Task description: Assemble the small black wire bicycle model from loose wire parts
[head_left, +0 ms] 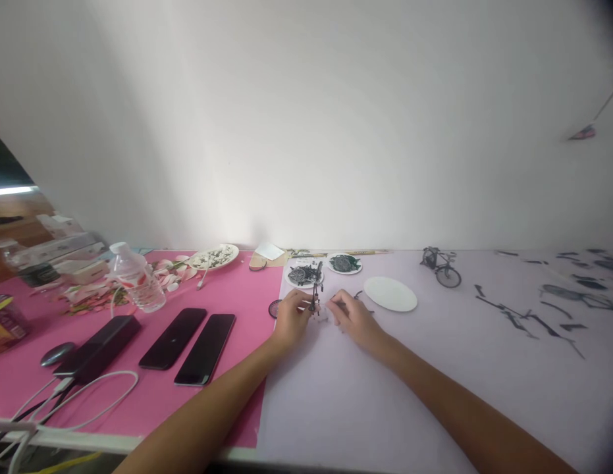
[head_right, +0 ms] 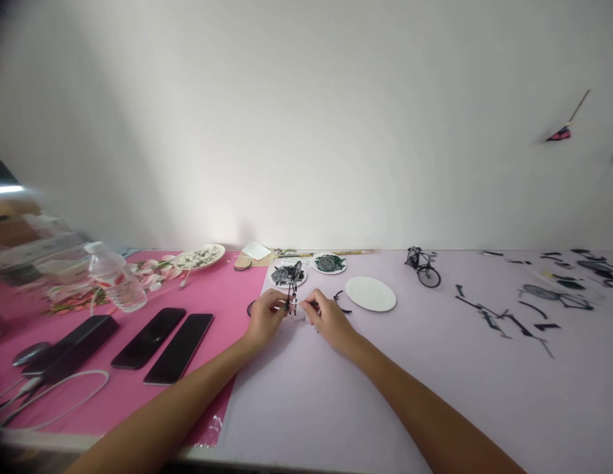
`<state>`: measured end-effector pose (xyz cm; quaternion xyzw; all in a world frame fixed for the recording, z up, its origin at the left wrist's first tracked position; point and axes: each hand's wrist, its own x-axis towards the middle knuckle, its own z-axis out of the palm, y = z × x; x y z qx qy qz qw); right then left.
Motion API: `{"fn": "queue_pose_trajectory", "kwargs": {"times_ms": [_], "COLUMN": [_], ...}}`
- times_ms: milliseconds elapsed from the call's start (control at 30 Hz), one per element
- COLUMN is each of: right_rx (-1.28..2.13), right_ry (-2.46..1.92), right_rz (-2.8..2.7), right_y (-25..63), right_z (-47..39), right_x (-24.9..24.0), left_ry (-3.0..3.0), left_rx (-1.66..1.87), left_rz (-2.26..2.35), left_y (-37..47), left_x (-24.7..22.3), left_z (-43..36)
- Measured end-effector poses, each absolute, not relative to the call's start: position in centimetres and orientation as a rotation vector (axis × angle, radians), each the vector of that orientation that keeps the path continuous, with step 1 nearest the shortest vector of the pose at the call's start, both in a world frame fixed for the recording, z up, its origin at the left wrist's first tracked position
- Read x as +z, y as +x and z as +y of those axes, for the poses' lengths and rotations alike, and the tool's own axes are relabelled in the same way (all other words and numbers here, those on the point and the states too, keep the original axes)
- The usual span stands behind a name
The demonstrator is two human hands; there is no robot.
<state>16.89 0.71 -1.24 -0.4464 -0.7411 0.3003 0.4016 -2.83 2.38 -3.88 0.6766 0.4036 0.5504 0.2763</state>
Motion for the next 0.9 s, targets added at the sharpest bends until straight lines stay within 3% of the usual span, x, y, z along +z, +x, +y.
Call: {"fn": "queue_pose_trajectory", "kwargs": {"times_ms": [900], "right_rx": [0.840], "right_ry": [-1.085], "right_rz": [-1.856], "right_y": [16.9], "right_z": [0.9], "right_x": [-1.4], "left_ry": [1.757], "left_rx": [1.366], "left_rz": [1.113], "left_y": [-3.0], "left_x": [-4.6], "left_z": [2.5]}}
